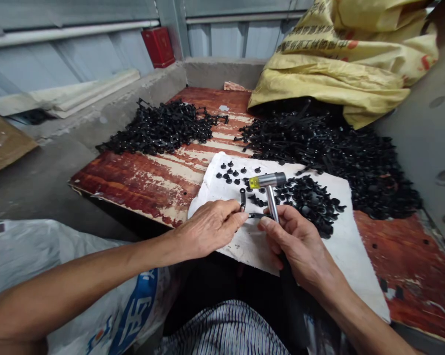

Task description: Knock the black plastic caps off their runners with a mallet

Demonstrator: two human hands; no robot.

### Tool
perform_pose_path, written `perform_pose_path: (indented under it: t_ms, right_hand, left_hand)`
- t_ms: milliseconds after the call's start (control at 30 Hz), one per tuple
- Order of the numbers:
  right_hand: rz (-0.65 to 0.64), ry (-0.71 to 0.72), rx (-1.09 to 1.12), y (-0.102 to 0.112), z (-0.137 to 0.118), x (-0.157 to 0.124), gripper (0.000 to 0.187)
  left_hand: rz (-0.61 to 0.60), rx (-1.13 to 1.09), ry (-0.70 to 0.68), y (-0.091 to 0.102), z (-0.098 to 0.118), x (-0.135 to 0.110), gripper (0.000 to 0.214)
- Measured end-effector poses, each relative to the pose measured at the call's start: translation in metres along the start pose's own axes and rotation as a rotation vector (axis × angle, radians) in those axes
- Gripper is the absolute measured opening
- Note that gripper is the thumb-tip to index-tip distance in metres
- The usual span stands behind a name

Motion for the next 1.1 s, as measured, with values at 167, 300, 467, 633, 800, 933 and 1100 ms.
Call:
perform_pose_path:
  t_ms: [167, 300, 467, 633, 800, 933, 1100]
  right_hand:
    - [0.005, -0.013, 0.008, 0.004, -0.001, -0.001, 0.037]
    - [0.098, 0.023, 0.098, 0.019, -0.007, -0.003, 0.037]
    - [0.146, 0.033, 0.260, 0.027, -0.003, -0.008, 0.031]
    - [0.164, 0.006, 0.318, 0.030, 0.004, -0.013, 0.031]
    - [0.141, 0.035, 0.339, 0.031, 0.004, -0.012, 0.031]
    - [0.142, 0.036, 0.335, 0.032, 0.004, -0.012, 0.030]
    - [0.129, 0.041, 0.333, 0.032, 0.005, -0.012, 0.029]
  left_hand:
    - [-0.086, -0.241, 0.100, -0.002, -0.013, 0.018, 0.027]
    - [-0.165, -0.270, 0.032, 0.007, -0.020, 0.037, 0.031]
    - [-0.288, -0.358, -0.042, 0.006, -0.025, 0.058, 0.029]
    - [-0.381, -0.433, -0.055, 0.005, -0.027, 0.068, 0.032]
    - [-0.436, -0.489, -0.003, 0.007, -0.025, 0.073, 0.029]
    - [-0.434, -0.511, 0.046, 0.008, -0.025, 0.076, 0.028]
    - [-0.423, -0.502, 0.068, 0.006, -0.024, 0.077, 0.032]
Point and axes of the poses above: each hand's wrist, its own x-axis towards the middle knuckle, its own y-axis out of the back of the hand, z = x × y, the point moved 5 cm from there along x, towards the middle knuckle, and after that the axes turned 11 degrees about x, right-handed, at the moved point
